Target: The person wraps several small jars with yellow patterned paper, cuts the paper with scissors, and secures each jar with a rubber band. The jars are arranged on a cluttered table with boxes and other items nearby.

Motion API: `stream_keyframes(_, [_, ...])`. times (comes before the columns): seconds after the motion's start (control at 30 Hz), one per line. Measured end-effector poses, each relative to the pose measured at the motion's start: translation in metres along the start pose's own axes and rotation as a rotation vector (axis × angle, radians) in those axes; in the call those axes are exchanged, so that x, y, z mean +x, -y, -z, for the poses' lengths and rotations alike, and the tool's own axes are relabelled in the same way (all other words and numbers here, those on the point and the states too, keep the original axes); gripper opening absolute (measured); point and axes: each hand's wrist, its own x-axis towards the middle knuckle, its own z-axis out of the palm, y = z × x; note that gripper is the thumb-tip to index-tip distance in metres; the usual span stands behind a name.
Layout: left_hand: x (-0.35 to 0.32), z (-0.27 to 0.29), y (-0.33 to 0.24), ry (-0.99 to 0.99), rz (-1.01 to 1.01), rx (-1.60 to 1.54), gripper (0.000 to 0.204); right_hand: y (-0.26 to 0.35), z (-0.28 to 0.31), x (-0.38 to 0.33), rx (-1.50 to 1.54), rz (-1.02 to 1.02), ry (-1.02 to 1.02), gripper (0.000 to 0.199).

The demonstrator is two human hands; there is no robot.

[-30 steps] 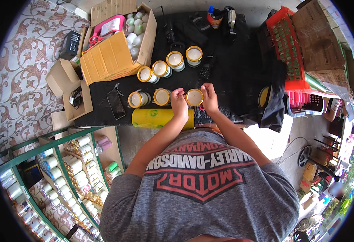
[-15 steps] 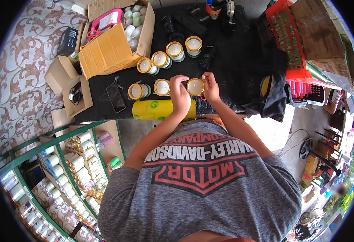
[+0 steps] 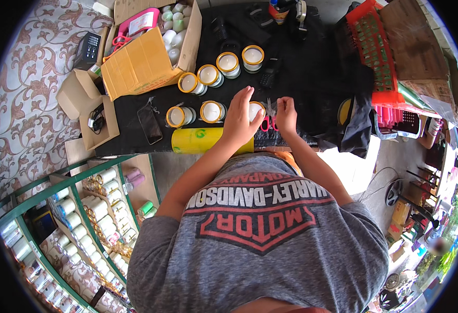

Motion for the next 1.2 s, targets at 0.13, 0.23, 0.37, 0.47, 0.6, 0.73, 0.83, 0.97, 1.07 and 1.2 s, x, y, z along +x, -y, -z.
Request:
stream_keyframes(0.13, [0.004,-0.002,-0.011,-0.034,0.101,-0.327,0.057,0.002,0.020,0.004,0.057,0.191,-0.070,0.017])
stream_keyframes(0.23, [0.014,-0.008,-0.019,0.018,0.382,-0.665,0.057,0.030,0.035,-0.010,0.200,0.341,0.039,0.012])
stream_keyframes(0.37, [0.022,-0.007,-0.035,0.160,0.841,-1.075,0.058,0.053,0.039,-0.022,0.243,0.545,0.028,0.009])
stream_keyframes(0.47, [0.023,-0.001,-0.051,0.187,1.050,-1.273,0.052,0.057,0.043,-0.027,0.175,0.635,-0.028,0.007])
stream_keyframes(0.6, [0.013,-0.003,-0.067,0.155,1.084,-1.225,0.045,0.056,0.046,-0.027,0.051,0.781,-0.127,0.009])
stream_keyframes(0.73, [0.001,-0.008,-0.070,0.095,0.924,-1.165,0.035,0.061,0.044,-0.030,0.058,0.744,-0.140,0.010])
stream_keyframes(0.83, [-0.011,-0.009,-0.063,-0.025,0.849,-1.282,0.026,0.059,0.040,-0.025,0.220,0.538,-0.158,0.007])
stream_keyframes(0.97, [-0.032,0.010,-0.051,0.427,0.946,-1.104,0.024,0.063,0.040,-0.019,0.468,0.336,-0.045,0.012])
stream_keyframes(1.07, [-0.037,0.016,-0.041,0.319,1.040,-1.285,0.024,0.066,0.043,-0.022,0.447,0.358,0.021,0.012])
stream_keyframes(1.2, [-0.016,0.008,-0.026,0.066,0.785,-1.293,0.037,0.076,0.040,-0.029,0.305,0.415,0.076,0.012])
